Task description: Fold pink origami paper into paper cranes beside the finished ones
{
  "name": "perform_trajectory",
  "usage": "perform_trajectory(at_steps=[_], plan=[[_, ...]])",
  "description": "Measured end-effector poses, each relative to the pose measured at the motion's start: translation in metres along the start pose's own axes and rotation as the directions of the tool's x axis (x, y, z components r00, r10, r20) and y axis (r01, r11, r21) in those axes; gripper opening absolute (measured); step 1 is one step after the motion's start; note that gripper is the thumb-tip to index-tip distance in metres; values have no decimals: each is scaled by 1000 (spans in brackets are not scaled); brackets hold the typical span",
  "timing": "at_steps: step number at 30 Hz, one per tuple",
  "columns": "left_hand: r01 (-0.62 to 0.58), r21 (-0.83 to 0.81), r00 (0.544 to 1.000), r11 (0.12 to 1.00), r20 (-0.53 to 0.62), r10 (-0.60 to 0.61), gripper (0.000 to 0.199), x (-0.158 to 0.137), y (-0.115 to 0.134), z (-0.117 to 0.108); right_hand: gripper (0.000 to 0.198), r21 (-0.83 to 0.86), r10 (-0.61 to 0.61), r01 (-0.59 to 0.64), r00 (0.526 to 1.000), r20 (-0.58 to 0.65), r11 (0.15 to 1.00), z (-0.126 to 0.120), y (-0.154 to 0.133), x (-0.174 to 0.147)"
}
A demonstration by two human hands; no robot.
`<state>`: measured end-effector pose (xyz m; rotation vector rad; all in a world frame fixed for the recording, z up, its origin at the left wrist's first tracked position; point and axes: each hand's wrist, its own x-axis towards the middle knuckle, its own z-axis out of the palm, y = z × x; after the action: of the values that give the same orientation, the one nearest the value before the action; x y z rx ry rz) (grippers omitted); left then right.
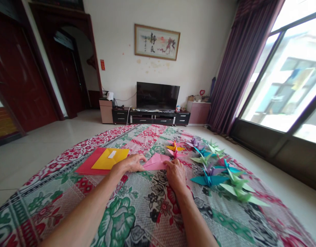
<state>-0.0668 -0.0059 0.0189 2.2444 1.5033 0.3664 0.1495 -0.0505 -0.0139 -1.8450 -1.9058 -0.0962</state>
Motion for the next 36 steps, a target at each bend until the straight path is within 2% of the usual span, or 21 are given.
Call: perform_trajectory(at_steps=[6,13,17,21,25,28,31,34,36], plan=[[-86,23,995,996,43,85,42,-2,-2,-3,31,-7,6,-6,1000,-7,1000,0,0,0],[-59,58,996,997,73,55,46,-1,-6,-5,30,-6,16,-16,1000,-8,1000,-5,-4,-1],[-82,50,987,995,141,74,46,-3,-4,-10,30,42,14,-13,1000,-26,999,-9,-10,-3],[-75,37,988,996,134,69,41,-5,-1,-12,19,90,-6,10,999,-49,996,-9,-13,-5],[-21,48,999,999,39,20,31,-5,4,-8,14,211,-88,114,988,-131,971,-5,-10,-3],[18,92,994,996,-110,-8,35,-4,9,0,16,360,-157,234,960,-230,903,-4,-9,-2],[57,97,964,994,-265,-29,44,-3,14,8,18,474,-190,332,928,-321,815,-6,-12,-1],[3,21,941,1000,-337,5,55,0,15,10,17,559,-207,383,912,-353,735,-6,-17,0],[-22,-99,938,995,-347,-13,55,2,14,9,13,621,-196,386,915,-353,682,-5,-19,1]])
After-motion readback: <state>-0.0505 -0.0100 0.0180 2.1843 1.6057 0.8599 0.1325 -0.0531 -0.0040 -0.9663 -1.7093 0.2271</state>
